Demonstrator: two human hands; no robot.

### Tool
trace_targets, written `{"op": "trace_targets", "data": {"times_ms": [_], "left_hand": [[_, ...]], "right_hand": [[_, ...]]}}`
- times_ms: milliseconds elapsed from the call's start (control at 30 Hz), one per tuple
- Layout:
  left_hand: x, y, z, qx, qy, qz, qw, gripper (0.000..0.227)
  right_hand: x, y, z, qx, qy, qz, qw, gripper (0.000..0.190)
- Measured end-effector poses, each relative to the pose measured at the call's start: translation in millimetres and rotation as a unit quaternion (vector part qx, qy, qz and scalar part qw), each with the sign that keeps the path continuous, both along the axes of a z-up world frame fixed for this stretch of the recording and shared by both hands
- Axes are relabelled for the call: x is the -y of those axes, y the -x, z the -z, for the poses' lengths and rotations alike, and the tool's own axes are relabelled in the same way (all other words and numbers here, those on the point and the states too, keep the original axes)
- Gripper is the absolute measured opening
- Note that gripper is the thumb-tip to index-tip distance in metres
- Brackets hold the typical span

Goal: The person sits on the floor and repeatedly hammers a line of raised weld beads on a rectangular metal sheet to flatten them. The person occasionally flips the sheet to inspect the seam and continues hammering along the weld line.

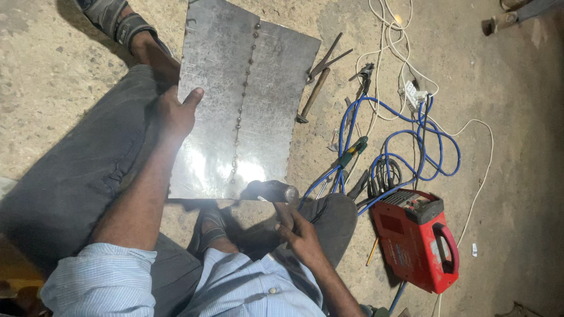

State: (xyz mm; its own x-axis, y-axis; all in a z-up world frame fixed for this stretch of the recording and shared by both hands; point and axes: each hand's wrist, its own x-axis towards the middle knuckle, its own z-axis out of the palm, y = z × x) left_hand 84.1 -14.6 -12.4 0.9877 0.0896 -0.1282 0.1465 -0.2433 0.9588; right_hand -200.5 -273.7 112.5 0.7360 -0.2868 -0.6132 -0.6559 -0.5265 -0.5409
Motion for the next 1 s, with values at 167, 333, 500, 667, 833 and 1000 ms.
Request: {"op": "trace_targets", "data": {"times_ms": [167,333,500,667,833,1000], "left_hand": [[2,-10,-19,0.033,-0.094,-0.044,0.994,0.051],[10,-23,-23,0.05,-0.066,-0.117,0.99,0.057],[8,-27,-12,0.063,-0.114,-0.116,0.985,0.056],[6,-27,11,0.101,-0.08,-0.125,0.984,0.056],[7,-32,12,0.221,-0.139,-0.172,0.95,0.061],[-7,-35,-9,0.108,-0.122,-0.109,0.981,0.054]], "right_hand": [[3,-36,-1,0.077,-0.099,0.041,0.991,0.057],[15,-63,-61,0.302,-0.205,0.027,0.931,0.056],[18,-73,-89,0.581,-0.293,-0.038,0.759,0.053],[-16,-96,-11,0.457,0.018,-0.088,0.885,0.055],[-9,-91,-16,0.243,-0.156,0.058,0.956,0.052],[25,-69,-67,0.45,-0.323,0.073,0.83,0.046]]}}
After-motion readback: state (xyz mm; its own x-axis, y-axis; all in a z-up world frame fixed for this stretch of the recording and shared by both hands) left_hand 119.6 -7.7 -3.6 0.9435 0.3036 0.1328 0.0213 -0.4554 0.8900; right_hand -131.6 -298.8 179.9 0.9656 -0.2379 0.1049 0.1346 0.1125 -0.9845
